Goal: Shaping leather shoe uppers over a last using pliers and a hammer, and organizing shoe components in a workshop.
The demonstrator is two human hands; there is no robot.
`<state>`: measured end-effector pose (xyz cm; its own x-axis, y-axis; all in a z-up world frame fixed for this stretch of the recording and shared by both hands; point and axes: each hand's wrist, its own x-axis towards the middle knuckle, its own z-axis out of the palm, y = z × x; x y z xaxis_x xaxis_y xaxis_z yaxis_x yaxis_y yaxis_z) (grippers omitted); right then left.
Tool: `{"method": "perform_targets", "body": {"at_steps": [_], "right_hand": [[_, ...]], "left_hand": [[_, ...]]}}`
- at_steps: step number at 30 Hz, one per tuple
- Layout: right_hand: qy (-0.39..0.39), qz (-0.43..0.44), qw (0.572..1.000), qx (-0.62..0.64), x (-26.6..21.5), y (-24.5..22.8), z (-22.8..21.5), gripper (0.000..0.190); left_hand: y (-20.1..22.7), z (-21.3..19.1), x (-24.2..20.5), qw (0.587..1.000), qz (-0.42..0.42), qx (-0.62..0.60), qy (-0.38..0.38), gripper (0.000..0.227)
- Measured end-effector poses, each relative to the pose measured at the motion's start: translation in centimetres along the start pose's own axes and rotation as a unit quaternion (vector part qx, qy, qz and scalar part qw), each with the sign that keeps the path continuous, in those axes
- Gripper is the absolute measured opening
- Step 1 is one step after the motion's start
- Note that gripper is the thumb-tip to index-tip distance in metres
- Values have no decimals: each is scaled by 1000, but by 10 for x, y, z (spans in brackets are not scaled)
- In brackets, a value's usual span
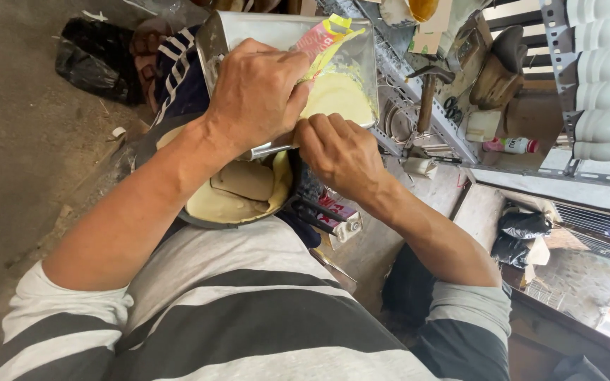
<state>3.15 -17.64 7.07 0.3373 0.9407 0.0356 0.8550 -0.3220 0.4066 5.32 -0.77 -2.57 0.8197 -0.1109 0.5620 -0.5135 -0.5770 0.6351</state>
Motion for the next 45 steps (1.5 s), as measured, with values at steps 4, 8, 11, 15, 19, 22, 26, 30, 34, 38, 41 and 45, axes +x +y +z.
{"method": "perform_targets", "body": {"at_steps": [4, 8, 11, 15, 19, 22, 26, 30, 34, 38, 41, 45], "right_hand": [[11, 82, 993, 82, -8, 0, 2, 13], [-4, 169, 929, 329, -12, 14, -8, 7], [19, 104, 974, 198, -12, 4, -7, 5], [12, 53, 996, 70, -4, -1, -16, 15], [1, 8, 1000, -15, -1, -5, -12, 13], [3, 24, 999, -23, -5, -8, -1, 19], [13, 148, 982, 113, -8, -12, 15, 14], [20, 266, 930, 252, -20, -25, 29, 2], [79, 372, 873, 305, -22, -36, 33, 7], [70, 360, 847, 385, -25, -35, 17, 11], [78, 352, 829, 427, -27, -35, 0, 35], [114, 305, 853, 408, -28, -36, 8, 33]], "left_hand": [[1, 0, -2, 1000, 4, -1, 1, 20], [3, -2, -2, 1000, 10, 7, 0, 18], [3, 1, -3, 1000, 4, 11, 3, 16], [4, 0, -1, 1000, 0, 10, -3, 17], [4, 0, -2, 1000, 4, 7, -1, 18], [4, -1, -4, 1000, 13, 11, -4, 18], [6, -6, -8, 1000, 7, 3, -3, 17], [9, -8, -11, 999, 20, 12, 28, 12], [10, -7, -18, 999, 28, 35, 29, 16], [15, -13, -21, 998, 39, 35, 36, 6], [18, -15, -22, 998, 33, 28, 40, 8], [18, -15, -22, 998, 35, 26, 45, 5]]}}
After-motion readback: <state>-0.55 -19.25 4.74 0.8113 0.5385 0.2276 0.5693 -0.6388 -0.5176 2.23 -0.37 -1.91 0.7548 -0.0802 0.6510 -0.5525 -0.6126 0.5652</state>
